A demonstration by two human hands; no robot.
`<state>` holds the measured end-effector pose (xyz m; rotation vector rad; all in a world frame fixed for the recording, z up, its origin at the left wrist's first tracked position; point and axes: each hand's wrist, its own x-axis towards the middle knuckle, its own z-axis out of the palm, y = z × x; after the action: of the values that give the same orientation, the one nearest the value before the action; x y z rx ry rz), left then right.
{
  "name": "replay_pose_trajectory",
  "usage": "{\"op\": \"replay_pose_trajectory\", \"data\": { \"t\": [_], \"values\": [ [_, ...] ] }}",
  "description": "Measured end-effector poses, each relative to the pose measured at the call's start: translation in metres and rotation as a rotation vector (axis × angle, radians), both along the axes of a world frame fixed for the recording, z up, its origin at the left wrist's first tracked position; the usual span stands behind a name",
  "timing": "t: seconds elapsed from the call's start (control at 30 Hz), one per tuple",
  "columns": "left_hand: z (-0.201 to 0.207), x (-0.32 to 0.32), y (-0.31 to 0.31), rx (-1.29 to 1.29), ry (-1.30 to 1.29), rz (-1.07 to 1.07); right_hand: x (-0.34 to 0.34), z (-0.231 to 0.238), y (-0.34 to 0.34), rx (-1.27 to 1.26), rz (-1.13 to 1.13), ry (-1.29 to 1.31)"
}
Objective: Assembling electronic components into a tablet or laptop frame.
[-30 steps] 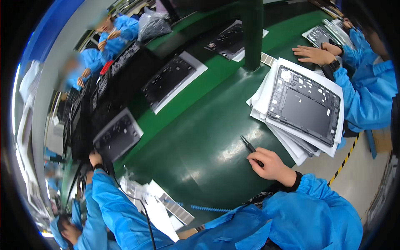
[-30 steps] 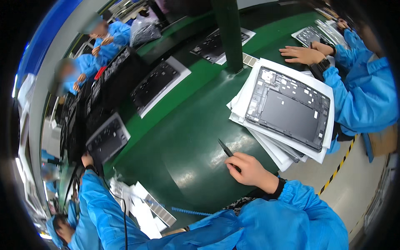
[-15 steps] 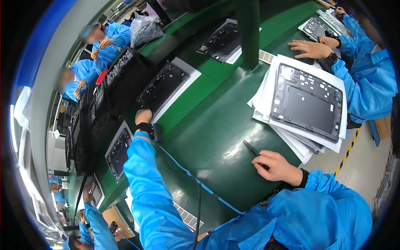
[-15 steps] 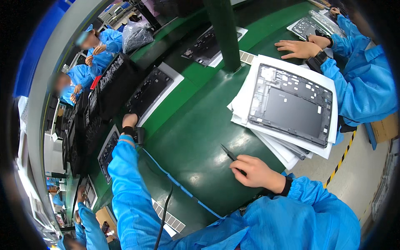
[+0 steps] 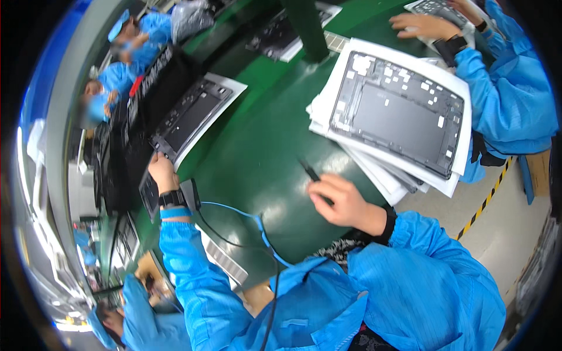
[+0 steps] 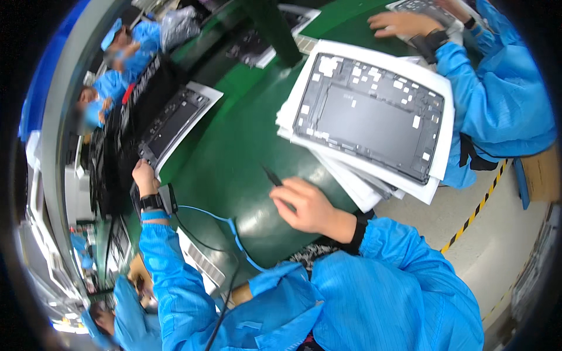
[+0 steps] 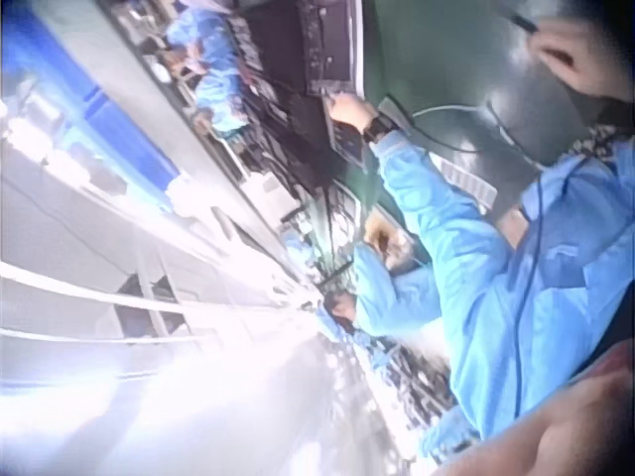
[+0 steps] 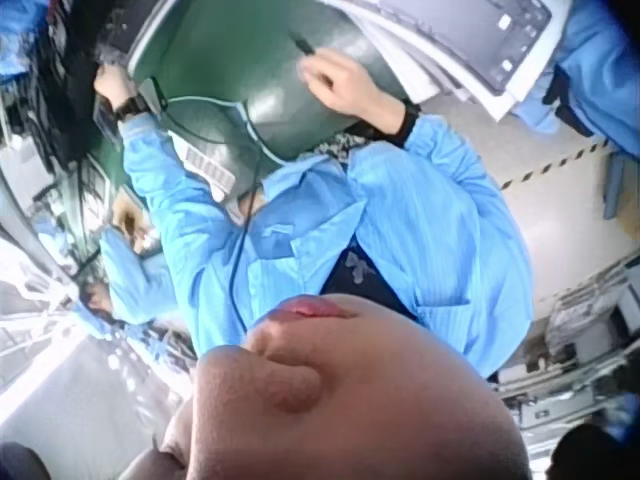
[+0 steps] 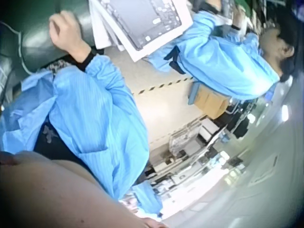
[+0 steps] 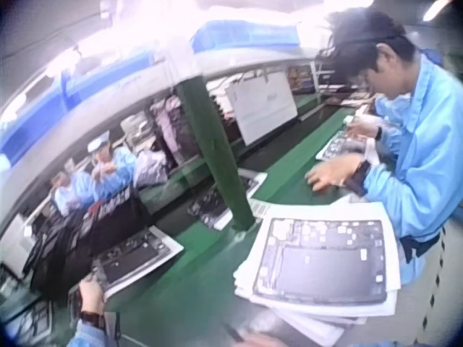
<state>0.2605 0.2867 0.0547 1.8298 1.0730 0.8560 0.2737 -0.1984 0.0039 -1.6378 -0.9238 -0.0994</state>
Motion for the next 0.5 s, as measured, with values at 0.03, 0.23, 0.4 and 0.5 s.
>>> {"op": "replay_pose_trajectory", "data": {
  "t": [0.03, 0.23, 0.4, 0.5],
  "values": [
    [0.019, -0.025, -0.052, 0.051, 0.007, 0.007, 0.005, 0.005, -0.003, 0.009, 0.002, -0.017],
    [-0.027, -0.177, -0.222, 0.016, 0.097, 0.086, 0.006, 0.012, 0.000, -0.015, -0.067, -0.072],
    [-0.031, -0.199, -0.304, 0.135, 0.452, 0.084, -0.004, -0.006, -0.006, -0.403, -0.041, -0.253],
    [-0.038, -0.237, -0.293, 0.581, 0.583, -0.016, -0.004, 0.001, -0.011, -0.447, -0.012, -0.239]
  ]
}}
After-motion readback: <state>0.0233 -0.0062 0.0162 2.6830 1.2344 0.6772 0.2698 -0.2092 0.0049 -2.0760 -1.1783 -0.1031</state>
